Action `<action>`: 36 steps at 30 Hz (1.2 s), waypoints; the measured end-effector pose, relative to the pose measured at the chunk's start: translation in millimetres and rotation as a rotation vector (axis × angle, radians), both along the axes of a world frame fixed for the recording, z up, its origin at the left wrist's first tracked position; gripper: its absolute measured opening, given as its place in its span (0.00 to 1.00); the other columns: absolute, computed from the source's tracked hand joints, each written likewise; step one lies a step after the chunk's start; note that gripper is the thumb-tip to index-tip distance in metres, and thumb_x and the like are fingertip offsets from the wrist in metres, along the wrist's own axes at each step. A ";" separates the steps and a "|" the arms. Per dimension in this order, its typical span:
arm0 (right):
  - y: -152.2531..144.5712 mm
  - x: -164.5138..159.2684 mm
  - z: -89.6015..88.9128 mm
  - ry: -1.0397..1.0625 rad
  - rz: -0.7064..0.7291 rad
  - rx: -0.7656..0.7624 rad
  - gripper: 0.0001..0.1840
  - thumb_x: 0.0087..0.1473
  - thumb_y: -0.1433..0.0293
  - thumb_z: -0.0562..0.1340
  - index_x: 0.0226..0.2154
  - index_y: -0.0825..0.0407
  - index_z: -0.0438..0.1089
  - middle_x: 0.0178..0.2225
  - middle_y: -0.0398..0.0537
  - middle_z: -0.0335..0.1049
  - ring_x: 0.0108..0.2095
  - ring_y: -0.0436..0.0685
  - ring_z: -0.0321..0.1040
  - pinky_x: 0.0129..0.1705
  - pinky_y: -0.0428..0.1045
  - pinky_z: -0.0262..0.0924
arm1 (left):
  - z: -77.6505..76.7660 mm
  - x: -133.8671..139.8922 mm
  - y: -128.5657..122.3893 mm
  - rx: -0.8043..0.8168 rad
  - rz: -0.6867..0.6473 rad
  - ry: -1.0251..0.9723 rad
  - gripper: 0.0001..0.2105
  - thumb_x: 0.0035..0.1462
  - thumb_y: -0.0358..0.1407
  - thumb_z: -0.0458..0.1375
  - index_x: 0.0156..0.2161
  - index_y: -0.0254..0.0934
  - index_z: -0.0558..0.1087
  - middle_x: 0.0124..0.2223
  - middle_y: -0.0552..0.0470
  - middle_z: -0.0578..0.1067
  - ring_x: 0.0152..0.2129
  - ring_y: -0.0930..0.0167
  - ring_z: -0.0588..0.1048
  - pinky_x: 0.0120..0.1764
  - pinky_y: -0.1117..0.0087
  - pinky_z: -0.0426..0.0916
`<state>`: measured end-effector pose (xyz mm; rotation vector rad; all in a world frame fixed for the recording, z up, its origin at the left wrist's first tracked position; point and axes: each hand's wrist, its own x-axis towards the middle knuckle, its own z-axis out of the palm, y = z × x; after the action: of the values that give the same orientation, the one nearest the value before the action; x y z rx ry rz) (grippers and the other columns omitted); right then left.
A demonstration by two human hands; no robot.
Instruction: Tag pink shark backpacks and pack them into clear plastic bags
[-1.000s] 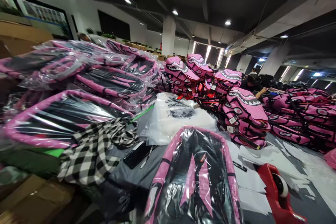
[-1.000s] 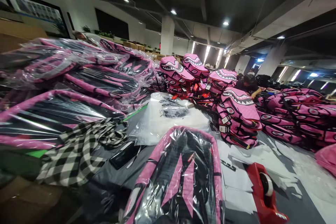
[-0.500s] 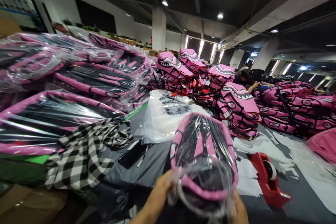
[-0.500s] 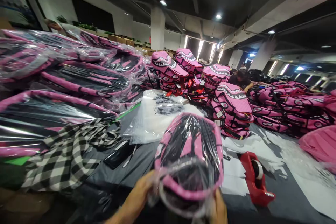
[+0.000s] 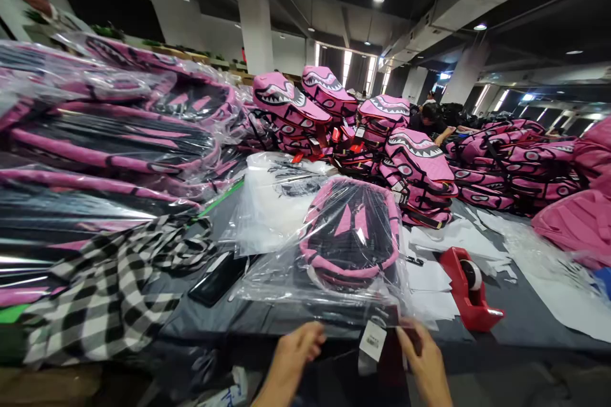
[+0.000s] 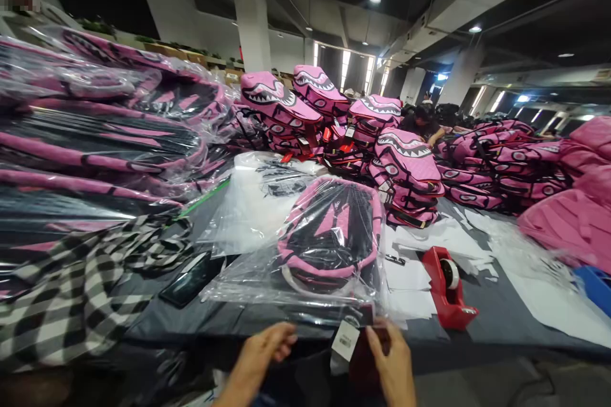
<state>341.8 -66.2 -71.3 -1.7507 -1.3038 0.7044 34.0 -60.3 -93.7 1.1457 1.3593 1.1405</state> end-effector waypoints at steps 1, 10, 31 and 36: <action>2.2 -13.2 -2.1 -0.029 -0.005 0.049 0.37 0.43 0.38 0.62 0.42 0.51 0.77 0.43 0.56 0.79 0.44 0.68 0.75 0.47 0.56 0.70 | -0.5 21.1 0.7 0.079 -0.110 0.064 0.27 0.54 0.59 0.57 0.44 0.37 0.80 0.44 0.40 0.82 0.42 0.56 0.80 0.48 0.53 0.74; 23.5 -28.2 -0.3 0.168 0.054 -0.042 0.31 0.39 0.43 0.67 0.34 0.52 0.75 0.31 0.53 0.79 0.36 0.68 0.77 0.40 0.56 0.70 | 9.9 109.3 40.1 -0.076 -0.344 -0.078 0.28 0.46 0.59 0.62 0.38 0.33 0.78 0.39 0.40 0.80 0.40 0.54 0.78 0.46 0.56 0.72; -27.2 -24.3 -33.2 -0.435 -0.080 0.032 0.14 0.55 0.58 0.58 0.40 0.47 0.72 0.35 0.52 0.80 0.31 0.64 0.78 0.29 0.51 0.66 | 62.2 115.4 58.2 0.982 -1.002 0.855 0.16 0.66 0.30 0.53 0.56 0.43 0.70 0.58 0.42 0.74 0.58 0.60 0.69 0.57 0.60 0.63; -78.4 -50.3 -67.8 -0.699 -0.006 0.244 0.15 0.54 0.73 0.57 0.39 0.44 0.76 0.40 0.50 0.80 0.23 0.57 0.76 0.24 0.47 0.65 | 50.6 169.9 87.6 0.999 -1.269 0.688 0.11 0.57 0.31 0.63 0.24 0.42 0.72 0.23 0.50 0.75 0.30 0.66 0.74 0.39 0.66 0.69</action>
<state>291.5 -144.6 -139.1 -1.8587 -1.7472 -0.1056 203.9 27.4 -43.0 2.7120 0.1058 0.3617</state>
